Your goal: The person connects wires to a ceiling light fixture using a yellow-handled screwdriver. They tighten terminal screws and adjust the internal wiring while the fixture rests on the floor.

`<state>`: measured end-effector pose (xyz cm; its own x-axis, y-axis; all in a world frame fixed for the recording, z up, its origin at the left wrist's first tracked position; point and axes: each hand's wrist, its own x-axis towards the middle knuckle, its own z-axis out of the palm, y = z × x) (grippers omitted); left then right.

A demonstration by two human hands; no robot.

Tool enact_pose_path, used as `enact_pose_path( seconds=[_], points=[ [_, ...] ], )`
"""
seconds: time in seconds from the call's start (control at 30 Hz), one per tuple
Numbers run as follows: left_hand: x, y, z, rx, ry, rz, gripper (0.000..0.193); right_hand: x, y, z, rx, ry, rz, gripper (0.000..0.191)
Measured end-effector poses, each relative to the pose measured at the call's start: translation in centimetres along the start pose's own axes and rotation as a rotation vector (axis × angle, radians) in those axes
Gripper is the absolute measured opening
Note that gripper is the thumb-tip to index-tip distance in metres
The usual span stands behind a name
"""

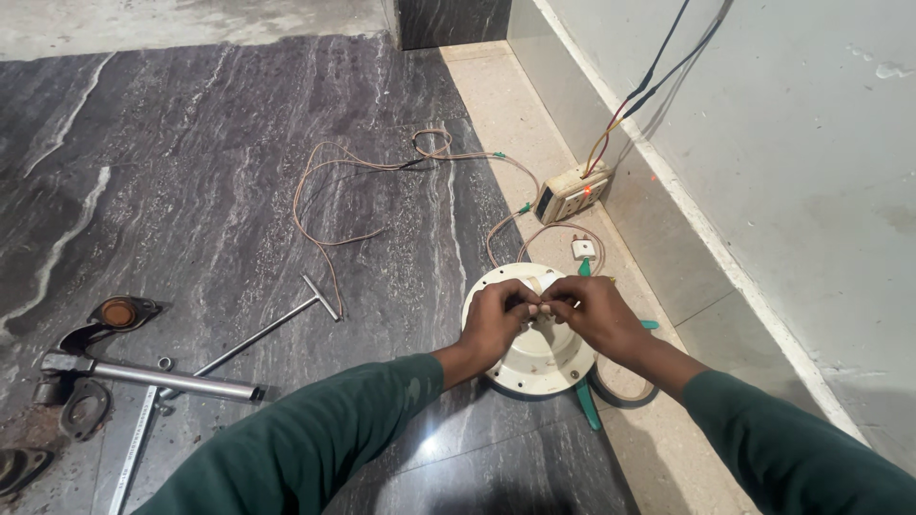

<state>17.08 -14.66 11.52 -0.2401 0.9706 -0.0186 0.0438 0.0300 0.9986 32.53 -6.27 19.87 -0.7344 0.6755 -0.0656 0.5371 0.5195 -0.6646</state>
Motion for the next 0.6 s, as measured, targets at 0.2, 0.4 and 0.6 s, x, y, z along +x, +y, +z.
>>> enact_pose_path(
  seconds=[0.2, 0.4, 0.6],
  points=[
    [0.2, -1.3, 0.2, 0.040, 0.019, 0.028, 0.009, 0.4, -0.9, -0.6, -0.840, -0.189, -0.444, 0.017],
    [0.5, -1.5, -0.2, -0.049, -0.034, -0.033, 0.012, 0.7, -1.3, -0.8, -1.058, -0.311, -0.565, 0.022],
    [0.8, -1.4, -0.4, 0.014, -0.018, -0.064, 0.012, 0.7, -2.4, -0.1, -0.696, -0.151, -0.397, 0.011]
  ],
)
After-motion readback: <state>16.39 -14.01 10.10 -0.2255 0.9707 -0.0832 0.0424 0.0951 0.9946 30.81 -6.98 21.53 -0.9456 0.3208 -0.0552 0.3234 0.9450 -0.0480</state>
